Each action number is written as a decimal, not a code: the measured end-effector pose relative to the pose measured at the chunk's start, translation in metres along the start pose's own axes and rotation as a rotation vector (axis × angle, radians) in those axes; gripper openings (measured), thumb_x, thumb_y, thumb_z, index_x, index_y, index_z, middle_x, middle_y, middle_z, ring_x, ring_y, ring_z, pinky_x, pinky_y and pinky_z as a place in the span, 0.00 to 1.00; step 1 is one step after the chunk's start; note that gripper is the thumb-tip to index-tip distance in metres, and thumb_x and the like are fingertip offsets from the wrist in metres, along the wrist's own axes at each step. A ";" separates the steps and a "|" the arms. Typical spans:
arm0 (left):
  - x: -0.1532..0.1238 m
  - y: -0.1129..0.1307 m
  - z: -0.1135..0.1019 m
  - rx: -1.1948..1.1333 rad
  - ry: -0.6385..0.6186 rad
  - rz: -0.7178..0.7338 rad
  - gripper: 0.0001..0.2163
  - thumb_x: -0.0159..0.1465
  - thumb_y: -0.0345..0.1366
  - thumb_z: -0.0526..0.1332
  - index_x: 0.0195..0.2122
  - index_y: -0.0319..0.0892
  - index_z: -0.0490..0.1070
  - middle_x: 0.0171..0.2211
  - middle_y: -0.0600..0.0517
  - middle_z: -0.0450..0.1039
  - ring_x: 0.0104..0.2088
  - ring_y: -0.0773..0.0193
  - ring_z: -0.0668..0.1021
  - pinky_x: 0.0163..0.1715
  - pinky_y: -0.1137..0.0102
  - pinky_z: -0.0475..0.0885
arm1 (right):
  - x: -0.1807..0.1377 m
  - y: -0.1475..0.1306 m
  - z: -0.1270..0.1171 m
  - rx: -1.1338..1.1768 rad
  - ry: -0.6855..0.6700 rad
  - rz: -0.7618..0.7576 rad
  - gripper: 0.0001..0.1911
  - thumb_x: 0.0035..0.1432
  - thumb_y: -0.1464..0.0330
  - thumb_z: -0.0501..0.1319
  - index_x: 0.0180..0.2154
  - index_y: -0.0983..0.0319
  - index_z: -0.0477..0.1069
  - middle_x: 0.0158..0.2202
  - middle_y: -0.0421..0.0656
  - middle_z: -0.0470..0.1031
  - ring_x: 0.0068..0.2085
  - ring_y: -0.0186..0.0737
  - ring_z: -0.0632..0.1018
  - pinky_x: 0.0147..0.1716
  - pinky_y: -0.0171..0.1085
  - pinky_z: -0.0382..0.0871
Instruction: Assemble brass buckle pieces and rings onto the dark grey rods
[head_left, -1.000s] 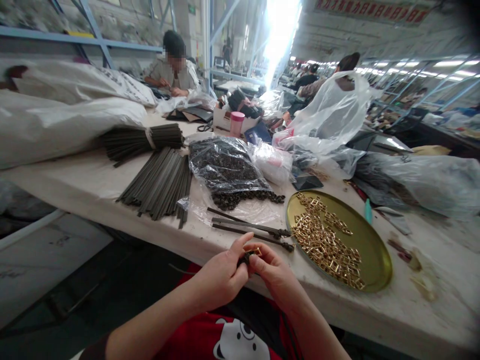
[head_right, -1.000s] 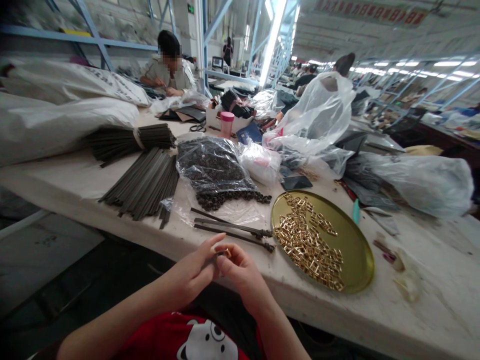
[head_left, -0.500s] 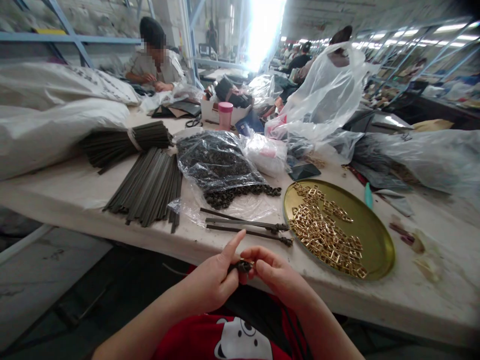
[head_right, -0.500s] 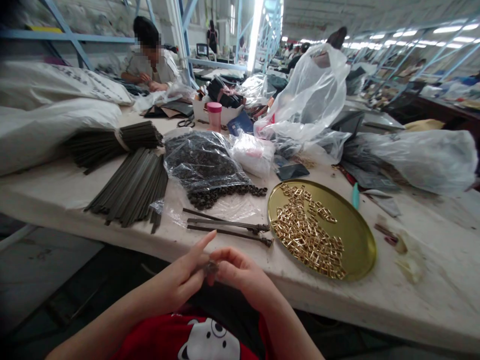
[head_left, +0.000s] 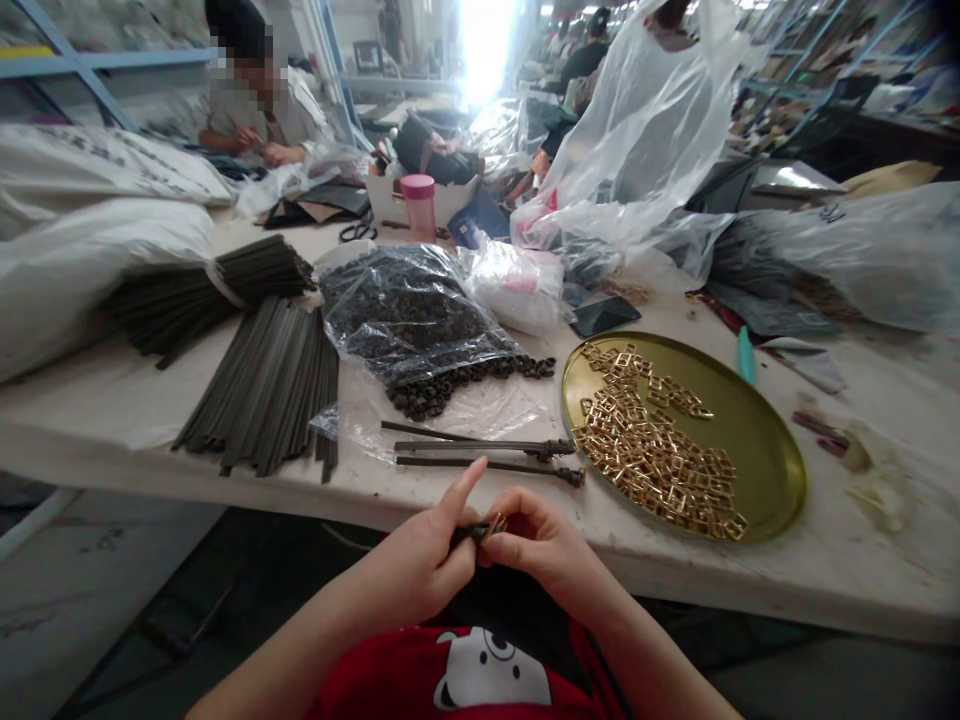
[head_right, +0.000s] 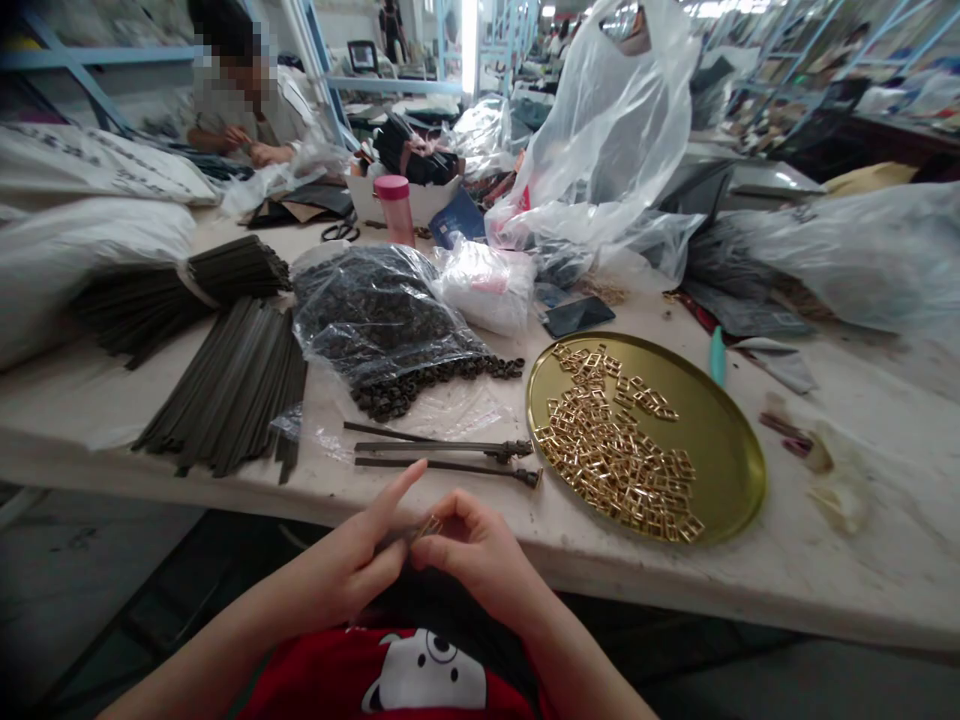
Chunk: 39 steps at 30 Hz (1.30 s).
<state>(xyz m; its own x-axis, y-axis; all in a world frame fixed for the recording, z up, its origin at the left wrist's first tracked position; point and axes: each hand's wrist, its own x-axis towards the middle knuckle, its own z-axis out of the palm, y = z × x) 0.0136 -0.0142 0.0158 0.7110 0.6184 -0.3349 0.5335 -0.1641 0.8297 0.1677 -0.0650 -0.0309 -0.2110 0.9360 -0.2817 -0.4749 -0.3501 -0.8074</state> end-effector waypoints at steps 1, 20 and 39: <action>0.000 0.001 0.000 -0.016 -0.007 0.000 0.32 0.58 0.27 0.47 0.62 0.42 0.34 0.36 0.52 0.73 0.36 0.64 0.74 0.40 0.70 0.65 | 0.000 -0.001 -0.001 0.027 -0.009 0.010 0.12 0.44 0.67 0.67 0.27 0.62 0.64 0.22 0.35 0.72 0.26 0.30 0.72 0.29 0.32 0.63; -0.026 0.006 0.006 0.015 0.083 -0.037 0.08 0.59 0.35 0.51 0.30 0.40 0.67 0.26 0.54 0.69 0.27 0.67 0.70 0.25 0.76 0.62 | -0.017 0.011 0.007 -0.282 0.113 -0.107 0.13 0.52 0.61 0.60 0.27 0.63 0.62 0.23 0.35 0.64 0.26 0.29 0.65 0.26 0.29 0.59; -0.043 -0.015 0.012 -0.566 -0.108 -0.158 0.08 0.54 0.40 0.55 0.27 0.41 0.59 0.15 0.60 0.62 0.12 0.75 0.60 0.10 0.79 0.52 | -0.033 -0.001 0.030 -1.015 -0.118 -0.578 0.14 0.56 0.77 0.49 0.42 0.58 0.65 0.37 0.43 0.67 0.39 0.36 0.71 0.37 0.35 0.67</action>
<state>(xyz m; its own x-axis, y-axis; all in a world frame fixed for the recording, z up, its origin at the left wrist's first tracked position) -0.0194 -0.0474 0.0128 0.7011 0.5155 -0.4928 0.3306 0.3773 0.8651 0.1492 -0.0969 -0.0048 -0.2904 0.9182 0.2693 0.3617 0.3659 -0.8575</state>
